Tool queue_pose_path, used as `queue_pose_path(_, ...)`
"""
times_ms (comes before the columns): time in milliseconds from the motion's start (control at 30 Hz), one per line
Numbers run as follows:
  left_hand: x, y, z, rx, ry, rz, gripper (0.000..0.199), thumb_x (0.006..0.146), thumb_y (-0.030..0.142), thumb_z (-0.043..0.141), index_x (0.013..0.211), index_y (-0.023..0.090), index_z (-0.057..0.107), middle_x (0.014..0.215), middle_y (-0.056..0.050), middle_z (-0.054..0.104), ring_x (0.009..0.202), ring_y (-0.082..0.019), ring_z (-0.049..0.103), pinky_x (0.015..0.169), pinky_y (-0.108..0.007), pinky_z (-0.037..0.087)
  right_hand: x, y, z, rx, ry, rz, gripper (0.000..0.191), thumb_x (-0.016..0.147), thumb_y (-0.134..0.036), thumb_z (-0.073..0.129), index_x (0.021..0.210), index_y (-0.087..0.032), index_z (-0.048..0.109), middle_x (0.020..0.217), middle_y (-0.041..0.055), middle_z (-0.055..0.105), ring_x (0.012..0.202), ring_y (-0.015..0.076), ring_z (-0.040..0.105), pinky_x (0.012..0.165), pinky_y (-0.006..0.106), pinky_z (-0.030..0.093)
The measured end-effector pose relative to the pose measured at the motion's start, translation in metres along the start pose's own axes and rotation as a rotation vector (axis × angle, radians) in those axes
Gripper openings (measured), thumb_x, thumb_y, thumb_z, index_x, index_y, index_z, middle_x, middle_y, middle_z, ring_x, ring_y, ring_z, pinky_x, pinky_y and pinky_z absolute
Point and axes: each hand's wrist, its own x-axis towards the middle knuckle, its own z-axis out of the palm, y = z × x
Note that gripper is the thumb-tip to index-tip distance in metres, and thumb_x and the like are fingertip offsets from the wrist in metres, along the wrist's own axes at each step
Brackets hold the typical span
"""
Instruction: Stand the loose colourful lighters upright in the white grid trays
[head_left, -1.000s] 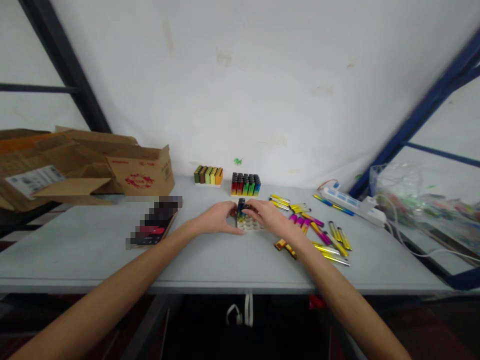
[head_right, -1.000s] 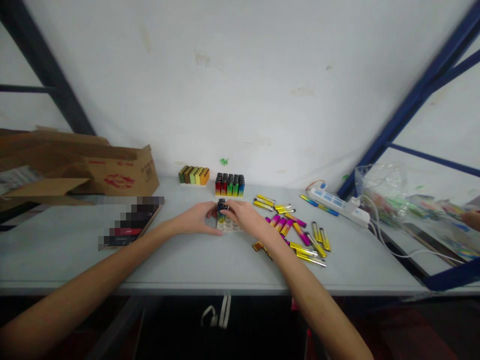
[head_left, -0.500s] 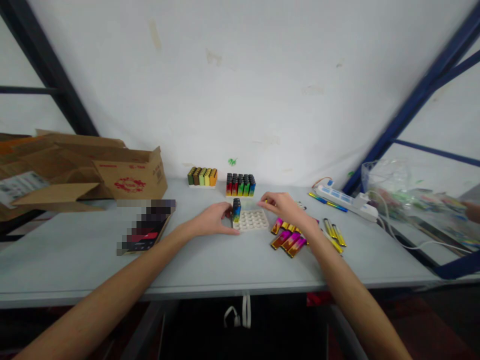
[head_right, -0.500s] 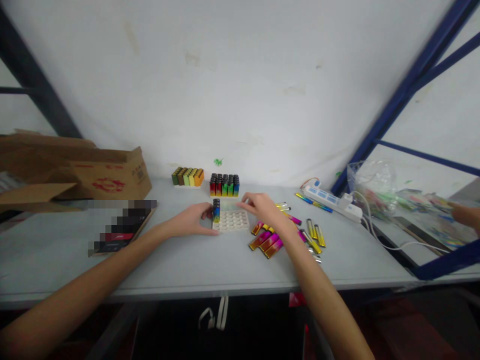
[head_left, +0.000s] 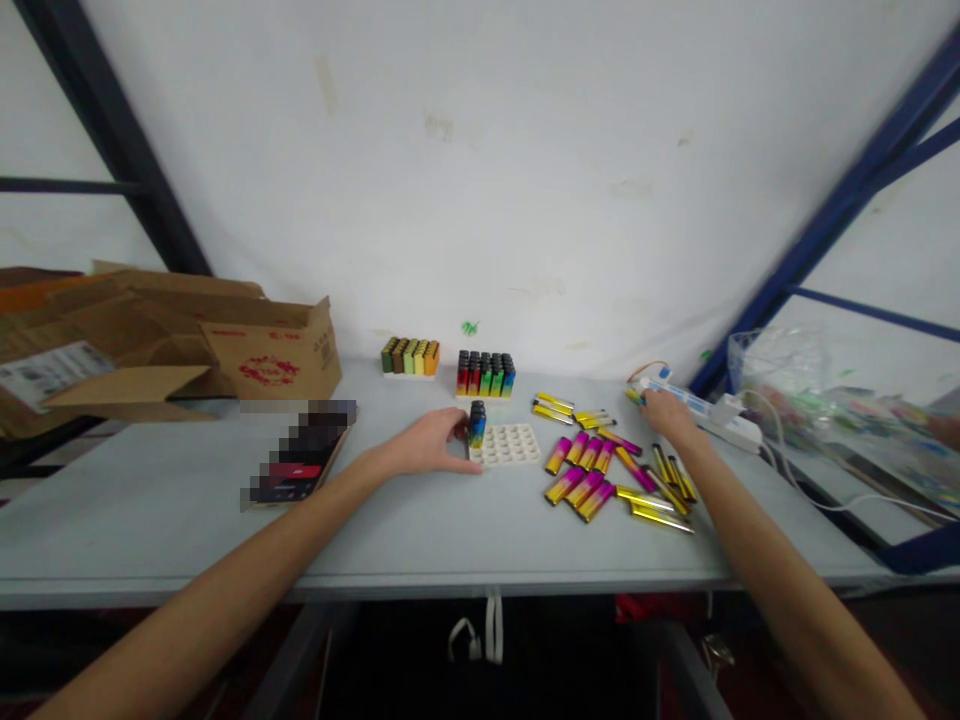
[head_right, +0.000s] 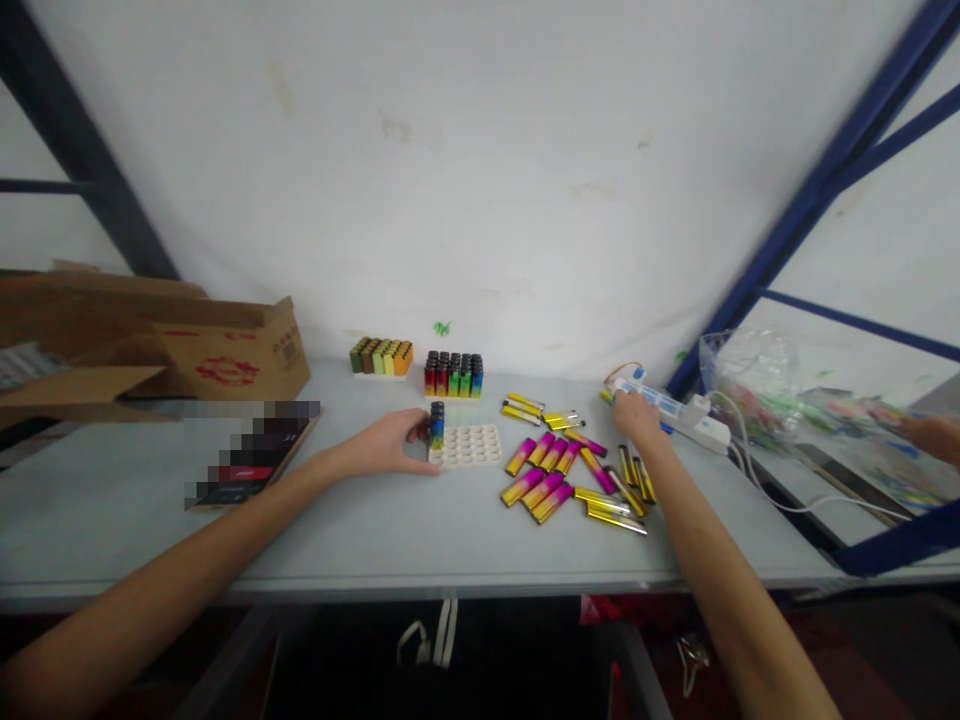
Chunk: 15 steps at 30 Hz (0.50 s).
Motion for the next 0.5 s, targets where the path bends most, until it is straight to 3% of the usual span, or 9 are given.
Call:
queue_pose_path(167,-0.001,0.0,-0.001,-0.013,0.007,-0.002,0.068,0.061,0.073,0.079,0.096,0.017,0.063,0.095,-0.008,0.068,0.081,-0.025,0.063,0.071,-0.033,0.048,0.006,-0.007,-0.008,0.157,0.028,-0.068,0.031,0.099,-0.022,0.054,0.124,-0.01,0.068,0.123,0.0221,0.071,0.113,0.0284,0.069,0.095,0.036,0.05)
queue_pose_path(333,0.0,-0.001,0.0,-0.023,0.012,0.007,0.066,0.061,0.073,0.079,0.093,0.018,0.063,0.095,-0.008,0.068,0.081,-0.026,0.064,0.071,-0.033,0.048,-0.01,-0.037,-0.034,1.031,0.029,-0.159,0.052,0.088,-0.047,0.069,0.127,-0.013,0.065,0.1,0.0144,0.077,0.084,0.0235,0.073,0.075,0.035,0.057)
queue_pose_path(400,0.0,-0.002,0.0,-0.026,0.011,0.006,0.067,0.061,0.073,0.079,0.094,0.018,0.063,0.095,-0.008,0.068,0.082,-0.026,0.064,0.071,-0.033,0.048,-0.021,-0.054,-0.049,1.253,0.049,-0.207,0.058,0.079,-0.053,0.076,0.123,-0.016,0.067,0.095,0.0105,0.075,0.086,0.0226,0.071,0.075,0.035,0.057)
queue_pose_path(500,0.0,-0.002,0.0,-0.021,0.004,0.006,0.067,0.062,0.073,0.079,0.095,0.017,0.063,0.096,-0.008,0.069,0.082,-0.026,0.064,0.072,-0.034,0.048,-0.037,-0.08,-0.07,1.462,0.053,-0.247,0.053,0.075,-0.052,0.081,0.116,-0.02,0.072,0.096,0.0058,0.073,0.091,0.0195,0.068,0.079,0.033,0.056)
